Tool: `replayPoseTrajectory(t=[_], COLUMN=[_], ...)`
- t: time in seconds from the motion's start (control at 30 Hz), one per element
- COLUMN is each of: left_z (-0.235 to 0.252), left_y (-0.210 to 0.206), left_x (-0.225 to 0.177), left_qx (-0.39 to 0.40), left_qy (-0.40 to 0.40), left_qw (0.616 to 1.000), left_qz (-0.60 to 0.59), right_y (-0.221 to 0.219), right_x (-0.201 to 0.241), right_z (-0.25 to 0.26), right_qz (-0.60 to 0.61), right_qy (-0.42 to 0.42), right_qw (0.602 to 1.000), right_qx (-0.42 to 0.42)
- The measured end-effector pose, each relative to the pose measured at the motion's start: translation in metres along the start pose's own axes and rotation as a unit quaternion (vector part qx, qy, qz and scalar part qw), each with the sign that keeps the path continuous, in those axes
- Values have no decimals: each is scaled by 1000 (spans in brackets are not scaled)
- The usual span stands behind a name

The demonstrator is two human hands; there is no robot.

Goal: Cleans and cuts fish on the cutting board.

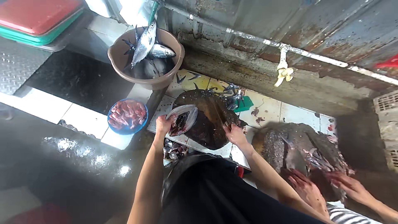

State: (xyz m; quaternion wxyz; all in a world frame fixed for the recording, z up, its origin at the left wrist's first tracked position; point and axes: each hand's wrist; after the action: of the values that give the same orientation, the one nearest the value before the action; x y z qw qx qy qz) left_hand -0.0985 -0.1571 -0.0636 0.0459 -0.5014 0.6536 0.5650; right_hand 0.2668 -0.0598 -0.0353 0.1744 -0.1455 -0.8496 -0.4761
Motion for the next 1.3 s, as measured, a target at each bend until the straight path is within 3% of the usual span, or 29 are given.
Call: replayPoseTrajectory(t=[0.1, 0.17, 0.27, 0.33, 0.37, 0.4, 0.43, 0.47, 0.5, 0.57, 0.63, 0.83, 0.97, 1.13, 1.23, 1.3], left_z=[3, 1, -10, -8, -4, -2, -1, -2, -2, -6, -7, -12, -11, -17, -17, -19], left_y=[-1, -2, -1, 1, 2, 3, 3, 2, -1, -7, -9, -15, -5, -5, -12, -11], left_x=[2, 0, -5, -8, -10, -10, -9, -7, -5, 1, 8, 8, 2, 8, 21, 19], left_qx=[-43, -54, -62, -60, -52, -46, -39, -31, -32, -43, -46, -45, 0, -46, -55, -57], left_qy=[34, 28, 15, 12, 21, 27, 29, 30, 30, 39, 53, -20, -90, -3, 21, 28], left_qw=[998, 998, 998, 998, 998, 998, 998, 998, 998, 997, 997, 998, 986, 997, 998, 998], left_qz=[3, 6, 13, 25, 36, 43, 44, 44, 48, 43, 42, 50, 139, 61, 17, 0], right_y=[12, 17, 25, 17, 1, -23, -48, -66, -78, -78, -67, -80, -83, -38, -12, -6], right_x=[43, 69, 109, 130, 132, 129, 122, 118, 121, 138, 155, 160, 167, 168, 151, 136], right_z=[-10, -19, -39, -42, -37, -28, -19, -12, -2, 9, 12, 16, 25, 0, -29, -41], right_qz=[70, 153, 285, 321, 309, 267, 179, 74, -3, -77, -91, -97, -80, -25, 48, 130], right_qy=[54, 141, 323, 399, 415, 406, 362, 279, 204, 131, 124, 145, 164, 136, 207, 312], right_qw=[996, 977, 892, 840, 834, 853, 902, 955, 979, 983, 980, 981, 978, 983, 976, 939], right_qx=[4, -39, -134, -177, -191, -189, -155, -71, 8, 100, 129, 83, 103, 120, 36, -68])
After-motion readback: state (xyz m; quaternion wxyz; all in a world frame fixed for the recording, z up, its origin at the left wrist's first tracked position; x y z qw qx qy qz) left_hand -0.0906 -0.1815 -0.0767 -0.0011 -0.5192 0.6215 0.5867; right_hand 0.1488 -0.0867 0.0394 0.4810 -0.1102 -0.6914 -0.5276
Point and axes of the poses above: each hand's wrist, its own z-axis towards the middle knuckle, its own y-axis out of the back of the hand, x = y × z, and after that the axes turned 7 degrees about z, right-handed
